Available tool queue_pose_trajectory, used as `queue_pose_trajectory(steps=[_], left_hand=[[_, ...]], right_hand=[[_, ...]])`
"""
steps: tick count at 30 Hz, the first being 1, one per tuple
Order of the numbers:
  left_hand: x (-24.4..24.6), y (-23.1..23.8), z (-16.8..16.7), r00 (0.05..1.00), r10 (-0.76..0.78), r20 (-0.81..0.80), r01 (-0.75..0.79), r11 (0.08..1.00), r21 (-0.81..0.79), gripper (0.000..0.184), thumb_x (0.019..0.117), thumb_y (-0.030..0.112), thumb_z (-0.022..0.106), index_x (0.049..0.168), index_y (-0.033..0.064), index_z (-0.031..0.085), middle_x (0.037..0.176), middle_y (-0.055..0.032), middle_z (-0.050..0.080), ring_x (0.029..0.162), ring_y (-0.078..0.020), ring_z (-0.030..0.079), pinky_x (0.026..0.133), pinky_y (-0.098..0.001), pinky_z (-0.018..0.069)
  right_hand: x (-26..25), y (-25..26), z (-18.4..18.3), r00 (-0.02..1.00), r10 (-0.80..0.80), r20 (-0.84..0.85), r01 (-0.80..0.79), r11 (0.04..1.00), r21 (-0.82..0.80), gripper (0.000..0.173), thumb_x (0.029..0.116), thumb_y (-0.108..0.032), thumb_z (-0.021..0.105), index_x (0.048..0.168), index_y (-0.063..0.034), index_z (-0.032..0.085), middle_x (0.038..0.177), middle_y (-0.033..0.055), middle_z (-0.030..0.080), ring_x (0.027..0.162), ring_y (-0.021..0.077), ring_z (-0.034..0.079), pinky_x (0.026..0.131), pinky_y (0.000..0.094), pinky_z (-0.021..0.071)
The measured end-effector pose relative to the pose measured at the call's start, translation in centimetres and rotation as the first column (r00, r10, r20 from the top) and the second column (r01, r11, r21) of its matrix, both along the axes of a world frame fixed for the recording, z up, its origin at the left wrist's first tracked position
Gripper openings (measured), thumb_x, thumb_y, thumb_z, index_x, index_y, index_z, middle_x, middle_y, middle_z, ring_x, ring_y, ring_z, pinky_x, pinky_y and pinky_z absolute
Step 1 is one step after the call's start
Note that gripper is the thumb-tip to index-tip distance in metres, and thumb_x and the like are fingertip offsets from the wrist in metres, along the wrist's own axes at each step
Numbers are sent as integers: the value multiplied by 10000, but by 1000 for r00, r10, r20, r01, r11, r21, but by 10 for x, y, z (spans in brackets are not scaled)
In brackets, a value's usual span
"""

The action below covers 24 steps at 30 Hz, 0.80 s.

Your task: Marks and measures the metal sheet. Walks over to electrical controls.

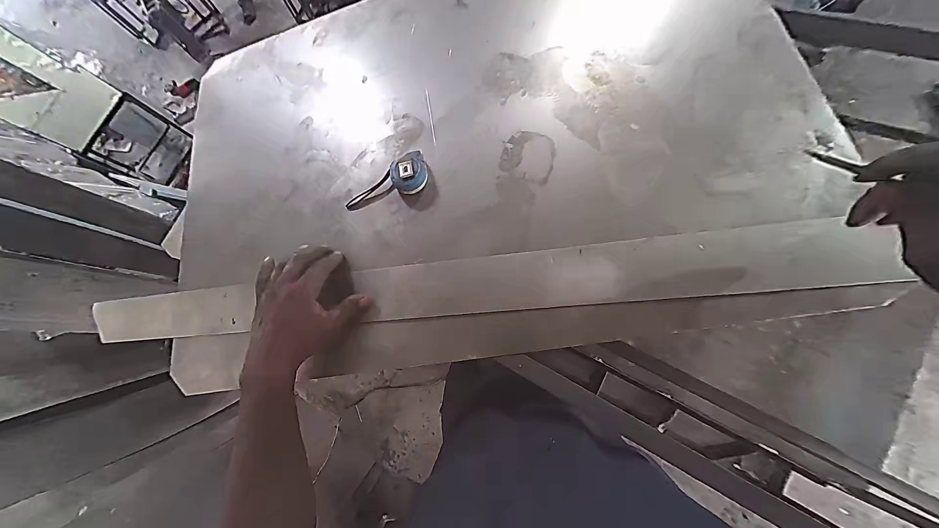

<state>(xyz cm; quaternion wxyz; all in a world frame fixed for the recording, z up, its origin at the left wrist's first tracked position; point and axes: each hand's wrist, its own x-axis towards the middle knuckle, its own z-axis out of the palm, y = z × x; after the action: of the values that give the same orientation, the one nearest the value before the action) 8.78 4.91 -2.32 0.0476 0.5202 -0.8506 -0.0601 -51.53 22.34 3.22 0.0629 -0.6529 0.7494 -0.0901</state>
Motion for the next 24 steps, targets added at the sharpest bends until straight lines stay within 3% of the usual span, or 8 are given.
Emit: queue_pose_trajectory(steps=[2, 5, 7, 9, 11, 15, 19, 24], left_hand=[[15, 9, -15, 996, -26, -85, 24, 1000, -20, 874, 827, 831, 538, 1444, 215, 596, 1541, -23, 519, 1484, -233, 406, 1245, -612, 203], [20, 25, -27, 977, -42, -208, 29, 998, -63, 885, 801, 828, 594, 1407, 185, 632, 1500, -46, 562, 1473, -233, 426, 1256, -604, 189], [22, 33, -27, 974, -27, -225, 12, 998, -67, 880, 792, 823, 609, 1399, 187, 640, 1491, -47, 573, 1471, -243, 430, 1252, -617, 178], [21, 38, -27, 974, -12, -225, -3, 998, -66, 857, 808, 812, 601, 1403, 195, 636, 1493, -40, 572, 1478, -245, 422, 1257, -620, 168], [19, 39, -28, 974, -6, -225, -13, 996, -86, 854, 817, 819, 579, 1400, 198, 640, 1485, -49, 579, 1473, -257, 431, 1253, -623, 170], [21, 40, -28, 977, -13, -215, -8, 995, -99, 859, 821, 813, 565, 1390, 174, 646, 1469, -70, 591, 1460, -286, 445, 1248, -611, 200], [20, 38, -30, 972, -55, -230, 30, 993, -110, 853, 826, 786, 568, 1378, 141, 649, 1423, -123, 619, 1410, -333, 496, 1224, -618, 246], [20, 37, -29, 971, -74, -229, 46, 991, -126, 859, 824, 764, 575, 1367, 103, 650, 1412, -156, 621, 1408, -363, 490, 1224, -612, 229]], right_hand=[[6, 5, -21, 986, 57, 156, -55, 998, -21, 338, 1045, -117, 411, 1342, 8, 512, 1001, 239, 663, 862, 440, 665, 758, 650, 528], [41, 2, -30, 972, 215, 100, -217, 976, 13, 320, 986, -173, 414, 1219, -21, 571, 993, 200, 635, 830, 437, 650, 651, 662, 505], [61, 1, -32, 961, 268, 66, -272, 960, 65, 460, 1000, -411, 430, 1254, -70, 605, 1026, 149, 642, 837, 360, 671, 645, 595, 542], [71, 2, -34, 961, 260, 95, -271, 955, 120, 713, 922, -664, 485, 1407, -150, 584, 1048, 111, 616, 838, 302, 649, 637, 542, 534], [78, 5, -33, 966, 227, 126, -243, 961, 135, 817, 851, -735, 547, 1471, -204, 549, 1048, 108, 608, 826, 285, 636, 630, 533, 531], [84, 7, -32, 973, 172, 155, -192, 974, 121, 813, 846, -735, 582, 1483, -229, 558, 1038, 99, 612, 804, 244, 619, 627, 491, 522], [87, 8, -25, 983, 132, 131, -150, 979, 137, 702, 881, -568, 653, 1476, -206, 569, 1103, 113, 577, 873, 268, 620, 650, 504, 537], [88, 2, -27, 987, 130, 94, -145, 976, 163, 695, 898, -476, 685, 1518, -213, 511, 1157, 114, 540, 893, 265, 610, 656, 480, 547]])
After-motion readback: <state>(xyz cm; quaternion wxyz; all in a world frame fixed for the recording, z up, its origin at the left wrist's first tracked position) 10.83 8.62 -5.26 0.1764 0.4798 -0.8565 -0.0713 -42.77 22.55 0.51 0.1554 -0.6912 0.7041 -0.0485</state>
